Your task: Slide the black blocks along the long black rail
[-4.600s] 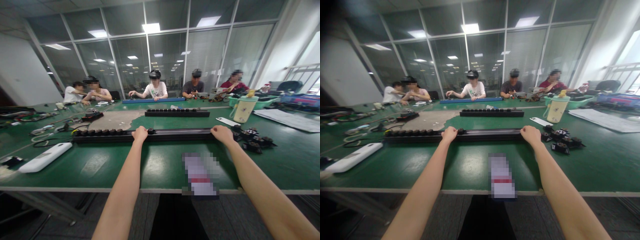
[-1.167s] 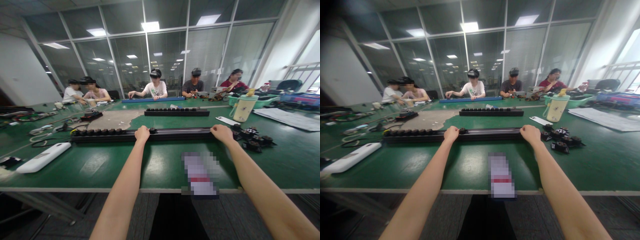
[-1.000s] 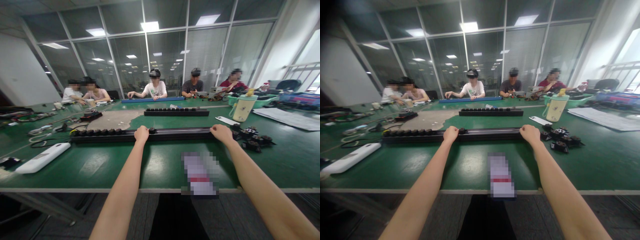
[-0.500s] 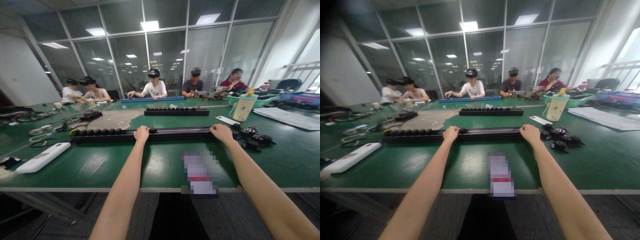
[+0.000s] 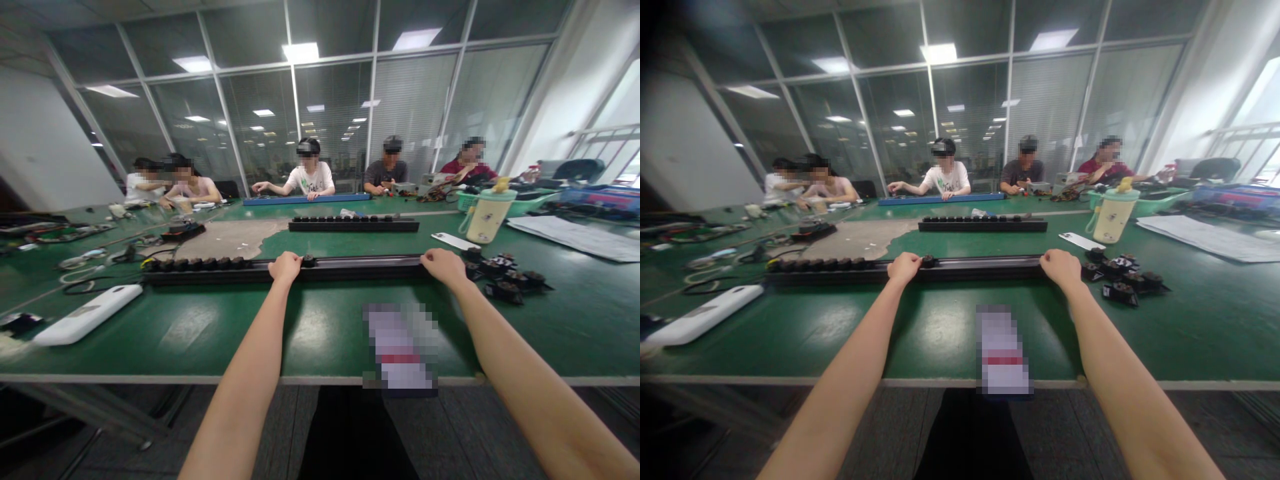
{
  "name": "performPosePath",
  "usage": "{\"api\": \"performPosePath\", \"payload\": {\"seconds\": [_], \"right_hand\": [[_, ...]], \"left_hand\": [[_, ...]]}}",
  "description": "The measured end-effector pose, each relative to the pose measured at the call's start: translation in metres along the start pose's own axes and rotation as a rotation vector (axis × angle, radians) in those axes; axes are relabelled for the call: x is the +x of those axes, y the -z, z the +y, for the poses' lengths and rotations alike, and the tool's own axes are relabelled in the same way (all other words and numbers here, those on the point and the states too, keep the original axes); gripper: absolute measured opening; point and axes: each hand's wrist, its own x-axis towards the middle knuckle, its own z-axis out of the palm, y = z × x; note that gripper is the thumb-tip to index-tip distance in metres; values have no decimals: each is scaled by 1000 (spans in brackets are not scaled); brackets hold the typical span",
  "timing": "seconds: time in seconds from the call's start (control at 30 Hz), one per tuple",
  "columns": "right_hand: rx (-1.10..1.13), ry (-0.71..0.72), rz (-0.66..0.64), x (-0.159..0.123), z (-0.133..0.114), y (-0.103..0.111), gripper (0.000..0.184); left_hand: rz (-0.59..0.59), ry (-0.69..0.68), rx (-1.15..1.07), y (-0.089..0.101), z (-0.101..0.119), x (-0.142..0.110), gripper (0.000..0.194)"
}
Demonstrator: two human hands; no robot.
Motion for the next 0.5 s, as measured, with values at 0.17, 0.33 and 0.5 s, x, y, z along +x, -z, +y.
{"api": "performPosePath", "payload": {"seconds": [0.17,0.33,0.5], "right_hand": [[5,-8,-4,0,0,0,44],[12,-8,-8,-1,-1,1,44],[9,-5,-3,-2,-2,2,43]], "left_hand": [[-28,-8,-13,1,-1,2,32],[-28,-39,-10,0,1,3,31],[-24,-74,-5,-3,3,4,32]]}}
